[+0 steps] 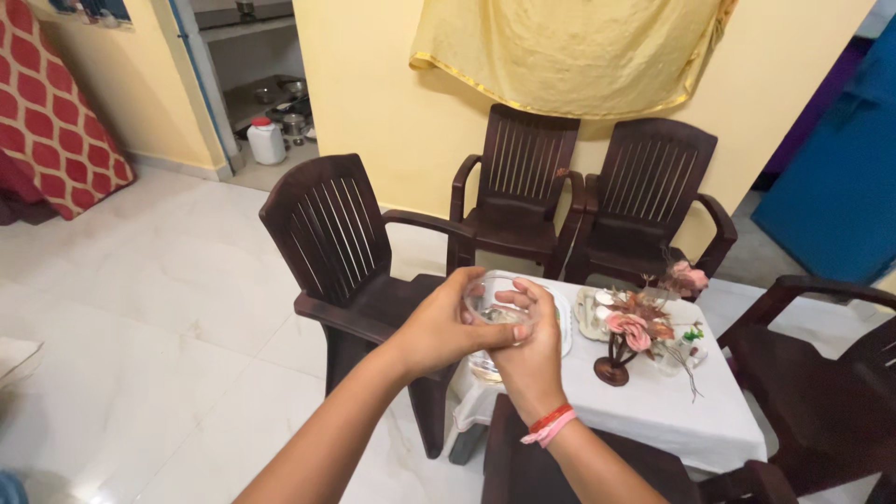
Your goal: The person pours water from a glass into a small cup on a tray, then pours a pink liquid from a bottle into the same glass. The person stirs the pink liquid with a spoon and places the glass on the tray.
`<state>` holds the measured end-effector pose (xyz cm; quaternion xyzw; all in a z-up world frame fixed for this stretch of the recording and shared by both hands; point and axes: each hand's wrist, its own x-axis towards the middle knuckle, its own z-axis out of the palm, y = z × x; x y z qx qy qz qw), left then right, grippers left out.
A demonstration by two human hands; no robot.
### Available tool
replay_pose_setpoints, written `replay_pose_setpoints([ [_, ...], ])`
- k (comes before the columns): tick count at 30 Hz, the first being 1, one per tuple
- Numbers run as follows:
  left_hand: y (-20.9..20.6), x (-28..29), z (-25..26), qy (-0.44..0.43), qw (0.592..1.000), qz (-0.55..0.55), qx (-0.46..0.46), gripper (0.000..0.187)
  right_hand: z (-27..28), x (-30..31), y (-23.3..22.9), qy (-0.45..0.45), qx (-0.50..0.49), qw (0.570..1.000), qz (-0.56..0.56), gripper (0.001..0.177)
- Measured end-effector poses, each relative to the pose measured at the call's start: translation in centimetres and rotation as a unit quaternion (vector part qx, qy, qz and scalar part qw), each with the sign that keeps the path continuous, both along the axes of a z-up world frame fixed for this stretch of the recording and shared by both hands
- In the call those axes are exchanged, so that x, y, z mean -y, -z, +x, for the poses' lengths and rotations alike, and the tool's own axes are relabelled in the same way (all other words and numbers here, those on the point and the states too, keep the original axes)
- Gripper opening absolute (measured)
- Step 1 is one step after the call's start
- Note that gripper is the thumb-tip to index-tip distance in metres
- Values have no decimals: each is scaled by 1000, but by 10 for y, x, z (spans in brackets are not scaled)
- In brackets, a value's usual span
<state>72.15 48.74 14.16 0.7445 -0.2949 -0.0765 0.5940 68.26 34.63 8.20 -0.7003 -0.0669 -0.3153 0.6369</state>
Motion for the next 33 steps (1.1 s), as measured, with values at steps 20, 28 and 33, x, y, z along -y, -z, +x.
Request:
replay_pose_setpoints([
  [20, -31, -148, 199, 13, 998, -67, -7, 108, 213, -143, -42, -52, 97, 994, 16, 68],
  [28, -25, -196, 297, 25, 999, -38, -2, 115, 286, -190, -36, 37, 67, 996, -52, 69],
  [33, -16, -220, 353, 75, 996, -48, -13, 116, 331, -225, -26, 85, 50, 995, -25, 67],
])
